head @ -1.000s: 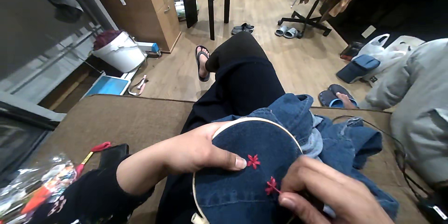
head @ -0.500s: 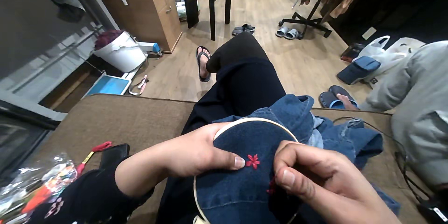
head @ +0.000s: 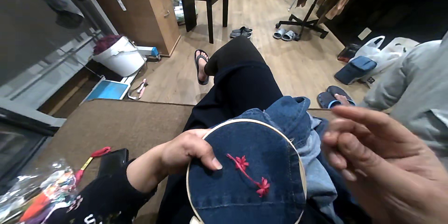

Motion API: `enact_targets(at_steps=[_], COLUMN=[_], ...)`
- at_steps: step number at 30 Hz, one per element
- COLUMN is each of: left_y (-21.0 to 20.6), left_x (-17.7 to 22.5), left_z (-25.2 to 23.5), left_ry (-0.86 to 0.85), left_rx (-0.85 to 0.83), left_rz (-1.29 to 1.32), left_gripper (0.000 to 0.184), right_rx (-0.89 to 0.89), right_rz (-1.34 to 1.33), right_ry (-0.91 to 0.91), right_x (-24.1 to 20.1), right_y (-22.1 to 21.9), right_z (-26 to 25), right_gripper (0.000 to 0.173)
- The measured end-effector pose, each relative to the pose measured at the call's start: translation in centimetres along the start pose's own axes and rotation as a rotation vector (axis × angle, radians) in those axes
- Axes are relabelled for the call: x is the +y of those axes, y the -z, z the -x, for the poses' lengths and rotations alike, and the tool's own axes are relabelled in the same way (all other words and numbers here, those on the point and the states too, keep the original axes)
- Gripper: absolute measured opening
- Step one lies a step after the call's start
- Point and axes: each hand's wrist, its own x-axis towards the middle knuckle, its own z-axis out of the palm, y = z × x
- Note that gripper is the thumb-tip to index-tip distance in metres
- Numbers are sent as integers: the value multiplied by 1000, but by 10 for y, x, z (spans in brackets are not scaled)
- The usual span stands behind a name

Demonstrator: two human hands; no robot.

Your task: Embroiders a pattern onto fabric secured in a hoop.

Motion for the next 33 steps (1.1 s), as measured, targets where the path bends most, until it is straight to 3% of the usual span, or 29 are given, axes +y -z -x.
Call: enact_targets(at_steps=[3, 6, 9, 13, 17, 19, 22, 24, 26, 27, 29, 31, 33], left_y=[7, 10, 7, 7, 3, 0, -7, -8, -8, -9, -15, -26, -31], left_x=[-11, -17, -14, -7, -14, -25, -41, -49, -59, -63, -65, -64, -66], left_z=[1, -1, -6, -26, -52, -61, -65, -62, -56, -53, -50, -52, -61], left_ry=[-109, -178, -234, -345, -340, -334, -387, -405, -453, -542, -778, -893, -890], left_rx=[-59, -55, 88, 261, 407, 373, 425, 634, 918, 1024, 1071, 1001, 902], left_rz=[46, 77, 71, 62, 43, -42, -156, -377, -796, -994, -1297, -1487, -1660], left_gripper=[32, 29, 24, 23, 41, 59, 59, 70, 86, 84, 59, 31, 27], right_rx=[41, 98, 164, 202, 326, 340, 278, 281, 312, 323, 344, 357, 375], right_rz=[-62, -89, -59, -15, 158, 223, 194, 211, 225, 227, 223, 255, 325], right_ry=[-117, -193, -170, -68, 46, 27, -12, 10, 17, 17, 39, 89, 160], right_x=[4, 7, 12, 21, 41, 51, 63, 71, 77, 79, 85, 91, 98], right_y=[7, 12, 14, 16, 23, 25, 17, 11, 4, 0, -6, -10, -12], right_z=[12, 21, 21, 14, 7, 5, 4, 5, 5, 4, 4, 5, 5], right_gripper=[47, 32, 11, 7, 8, 10, 6, 5, 6, 6, 6, 5, 3])
